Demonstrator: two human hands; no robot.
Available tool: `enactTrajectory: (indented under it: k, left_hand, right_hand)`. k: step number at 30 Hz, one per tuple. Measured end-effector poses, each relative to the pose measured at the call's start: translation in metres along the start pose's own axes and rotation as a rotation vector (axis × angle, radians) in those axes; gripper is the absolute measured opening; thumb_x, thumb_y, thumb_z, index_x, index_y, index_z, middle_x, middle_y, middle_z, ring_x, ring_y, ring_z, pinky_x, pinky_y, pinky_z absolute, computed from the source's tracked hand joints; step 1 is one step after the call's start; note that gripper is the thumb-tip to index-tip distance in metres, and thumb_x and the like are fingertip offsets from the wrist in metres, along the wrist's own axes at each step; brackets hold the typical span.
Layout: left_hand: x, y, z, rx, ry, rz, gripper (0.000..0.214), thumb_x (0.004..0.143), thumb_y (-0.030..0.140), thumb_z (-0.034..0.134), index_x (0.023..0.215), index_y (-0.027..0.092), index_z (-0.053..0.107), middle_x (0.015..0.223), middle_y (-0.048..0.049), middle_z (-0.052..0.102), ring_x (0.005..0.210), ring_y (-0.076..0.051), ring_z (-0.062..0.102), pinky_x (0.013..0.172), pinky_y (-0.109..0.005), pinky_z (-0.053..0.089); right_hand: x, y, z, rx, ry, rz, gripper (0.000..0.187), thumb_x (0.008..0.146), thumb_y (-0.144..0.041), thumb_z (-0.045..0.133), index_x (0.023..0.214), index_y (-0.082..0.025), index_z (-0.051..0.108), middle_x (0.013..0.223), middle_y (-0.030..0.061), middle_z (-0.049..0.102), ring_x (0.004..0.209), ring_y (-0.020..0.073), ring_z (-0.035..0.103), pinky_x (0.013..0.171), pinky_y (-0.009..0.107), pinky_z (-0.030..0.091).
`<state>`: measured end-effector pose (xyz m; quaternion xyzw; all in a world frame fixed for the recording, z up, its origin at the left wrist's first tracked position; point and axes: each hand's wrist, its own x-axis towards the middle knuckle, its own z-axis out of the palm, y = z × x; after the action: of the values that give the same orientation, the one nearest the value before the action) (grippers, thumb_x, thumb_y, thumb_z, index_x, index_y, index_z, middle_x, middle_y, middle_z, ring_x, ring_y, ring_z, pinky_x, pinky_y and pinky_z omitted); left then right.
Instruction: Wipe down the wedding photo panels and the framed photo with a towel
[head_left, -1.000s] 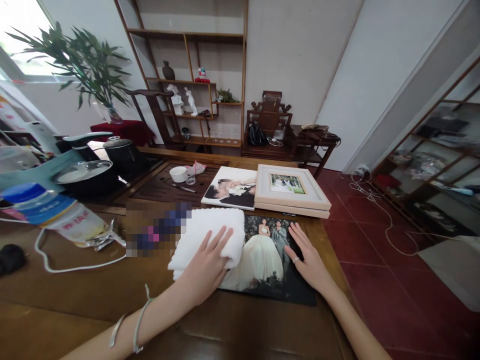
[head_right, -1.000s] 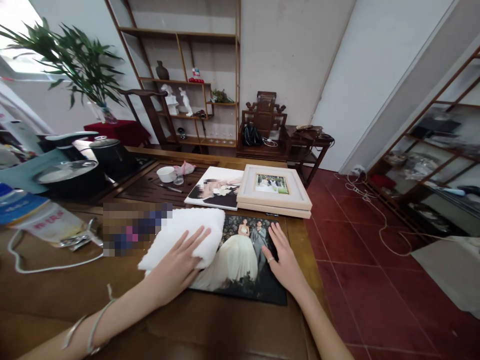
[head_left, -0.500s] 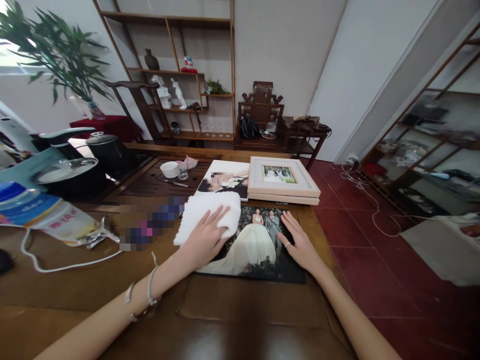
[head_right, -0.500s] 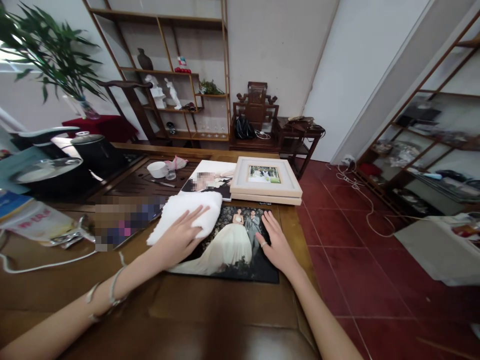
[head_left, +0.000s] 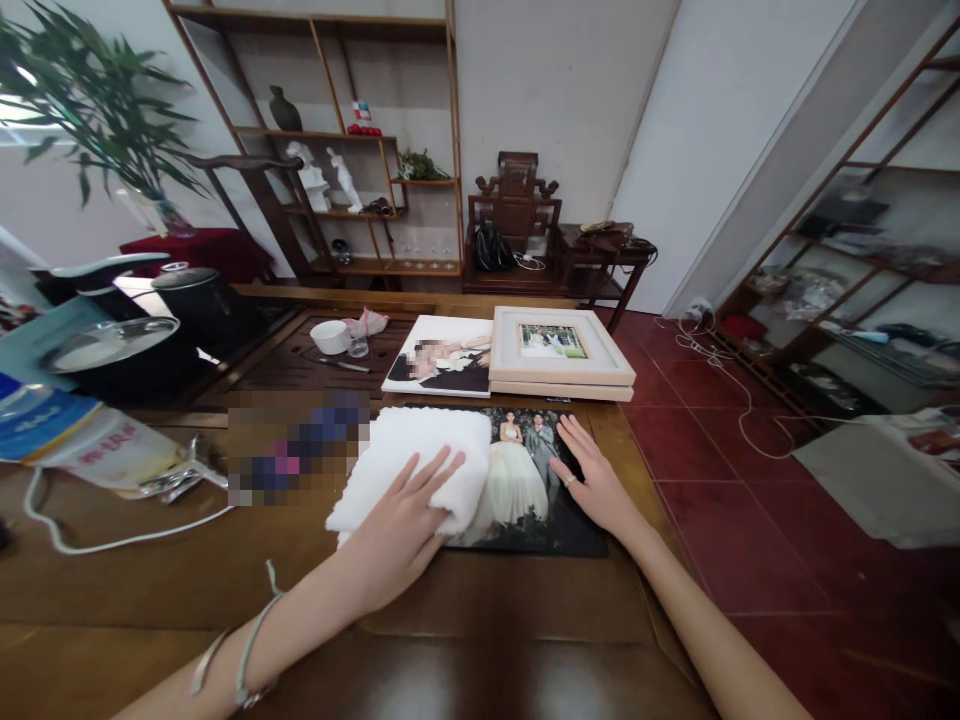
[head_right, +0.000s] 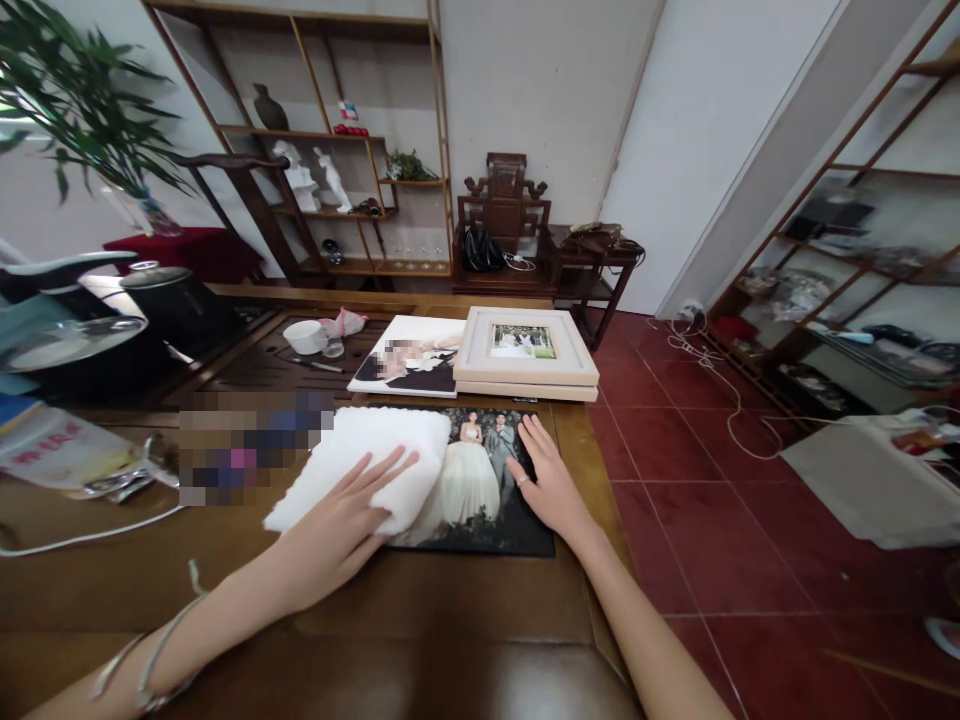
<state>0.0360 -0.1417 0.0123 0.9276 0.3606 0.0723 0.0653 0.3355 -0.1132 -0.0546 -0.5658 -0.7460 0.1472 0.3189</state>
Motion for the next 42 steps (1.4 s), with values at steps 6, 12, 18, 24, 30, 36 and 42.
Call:
enactTrajectory:
  k: [6, 12, 18, 24, 30, 36, 42]
  left_hand:
    - [0.012, -0.007, -0.006, -0.032, -0.032, 0.022, 0.024, 0.089, 0.018, 0.043, 0.078, 0.016, 0.064, 0.151, -0.0070, 0.023, 0.139, -0.027, 0.014, 0.111, -0.051, 0.020]
    - [0.038, -0.036, -0.003, 0.055, 0.033, -0.020, 0.027, 0.092, 0.023, 0.040, 0.086, 0.013, 0.064, 0.148, -0.0130, 0.028, 0.138, -0.028, 0.018, 0.107, -0.053, 0.026]
    - [0.048, -0.028, 0.000, 0.205, 0.007, -0.092, 0.025, 0.090, 0.019, 0.043, 0.093, 0.012, 0.067, 0.146, -0.0162, 0.032, 0.136, -0.033, 0.025, 0.104, -0.056, 0.030]
    - [0.024, 0.026, 0.015, 0.295, -0.018, -0.094, 0.016, 0.077, 0.017, 0.061, 0.089, 0.015, 0.072, 0.142, -0.0200, 0.037, 0.130, -0.042, 0.032, 0.096, -0.062, 0.036]
    - [0.012, 0.043, 0.016, 0.184, 0.001, 0.082, 0.016, 0.076, 0.022, 0.063, 0.089, 0.021, 0.071, 0.146, -0.0146, 0.031, 0.134, -0.038, 0.026, 0.101, -0.060, 0.029]
    - [0.053, 0.007, 0.012, 0.098, 0.044, 0.003, 0.019, 0.083, 0.020, 0.053, 0.092, 0.018, 0.069, 0.149, -0.0108, 0.028, 0.137, -0.034, 0.018, 0.107, -0.059, 0.020]
    - [0.071, 0.015, 0.011, 0.193, 0.029, -0.073, 0.023, 0.082, 0.018, 0.052, 0.096, 0.015, 0.070, 0.146, -0.0142, 0.032, 0.134, -0.038, 0.025, 0.103, -0.061, 0.027]
  right_hand:
    - [0.000, 0.001, 0.001, 0.014, 0.019, -0.014, 0.056, 0.090, -0.043, 0.044, 0.140, -0.020, 0.034, 0.147, 0.0097, 0.032, 0.139, 0.0239, 0.021, 0.112, 0.048, 0.023]
    - [0.001, 0.001, 0.000, 0.008, 0.011, -0.011, 0.057, 0.090, -0.042, 0.044, 0.139, -0.016, 0.036, 0.147, 0.0117, 0.032, 0.138, 0.0238, 0.022, 0.113, 0.047, 0.023]
    - [0.001, 0.000, 0.000, -0.001, 0.004, -0.007, 0.057, 0.090, -0.042, 0.043, 0.139, -0.014, 0.036, 0.147, 0.0127, 0.031, 0.139, 0.0226, 0.021, 0.113, 0.045, 0.022]
    - [0.000, 0.000, -0.001, 0.010, 0.009, -0.007, 0.056, 0.090, -0.042, 0.044, 0.140, -0.019, 0.035, 0.147, 0.0098, 0.032, 0.138, 0.0231, 0.022, 0.112, 0.047, 0.024]
    - [0.000, 0.000, 0.000, -0.004, 0.005, -0.007, 0.056, 0.090, -0.041, 0.044, 0.140, -0.018, 0.035, 0.147, 0.0099, 0.032, 0.139, 0.0219, 0.020, 0.113, 0.046, 0.022]
    - [0.001, 0.000, 0.001, -0.009, 0.000, -0.008, 0.057, 0.090, -0.041, 0.043, 0.140, -0.015, 0.035, 0.147, 0.0112, 0.031, 0.139, 0.0220, 0.021, 0.113, 0.045, 0.022]
    - [0.001, 0.001, 0.001, 0.015, 0.018, -0.019, 0.056, 0.090, -0.042, 0.044, 0.140, -0.019, 0.035, 0.147, 0.0099, 0.032, 0.138, 0.0230, 0.021, 0.113, 0.047, 0.023]
